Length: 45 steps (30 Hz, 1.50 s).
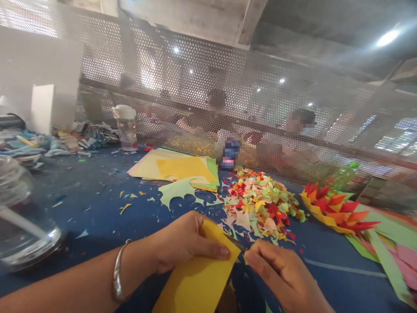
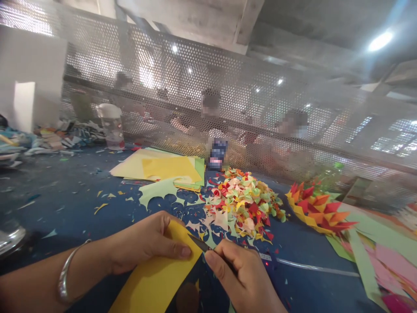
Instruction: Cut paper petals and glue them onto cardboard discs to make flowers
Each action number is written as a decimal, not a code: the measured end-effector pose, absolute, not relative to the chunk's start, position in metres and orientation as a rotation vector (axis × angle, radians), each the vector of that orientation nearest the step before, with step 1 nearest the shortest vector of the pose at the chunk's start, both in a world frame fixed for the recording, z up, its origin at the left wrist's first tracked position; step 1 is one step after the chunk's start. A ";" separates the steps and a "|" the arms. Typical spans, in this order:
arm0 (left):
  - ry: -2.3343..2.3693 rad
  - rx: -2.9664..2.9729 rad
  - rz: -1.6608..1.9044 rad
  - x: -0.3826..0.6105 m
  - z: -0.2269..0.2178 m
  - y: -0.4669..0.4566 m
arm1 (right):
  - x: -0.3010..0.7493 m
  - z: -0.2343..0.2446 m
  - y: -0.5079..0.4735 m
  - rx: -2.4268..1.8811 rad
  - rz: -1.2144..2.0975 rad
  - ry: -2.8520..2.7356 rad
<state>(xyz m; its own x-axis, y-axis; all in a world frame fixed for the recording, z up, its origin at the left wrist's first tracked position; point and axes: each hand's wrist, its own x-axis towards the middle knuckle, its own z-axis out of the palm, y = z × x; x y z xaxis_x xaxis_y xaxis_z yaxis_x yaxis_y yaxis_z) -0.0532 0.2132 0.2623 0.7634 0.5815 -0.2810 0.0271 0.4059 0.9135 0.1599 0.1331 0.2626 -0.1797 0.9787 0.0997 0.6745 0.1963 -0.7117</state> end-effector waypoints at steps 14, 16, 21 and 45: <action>0.622 1.043 0.408 -0.053 0.262 0.210 | 0.159 0.264 0.132 -1.547 0.688 -1.925; 0.628 1.020 0.431 -0.055 0.264 0.209 | 0.160 0.263 0.132 -1.544 0.675 -1.922; 0.667 1.006 0.425 -0.056 0.266 0.209 | 0.162 0.261 0.132 -1.553 0.673 -1.921; 0.599 1.029 0.373 -0.053 0.261 0.210 | 0.164 0.263 0.133 -1.591 0.763 -1.935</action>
<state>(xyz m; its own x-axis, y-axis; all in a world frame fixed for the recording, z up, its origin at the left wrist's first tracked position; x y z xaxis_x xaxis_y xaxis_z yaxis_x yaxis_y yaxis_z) -0.0529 0.2103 0.2609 0.7820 0.5534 -0.2868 -0.0134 0.4749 0.8799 0.1644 0.1329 0.2627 -0.1776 0.9833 0.0387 0.6922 0.1528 -0.7053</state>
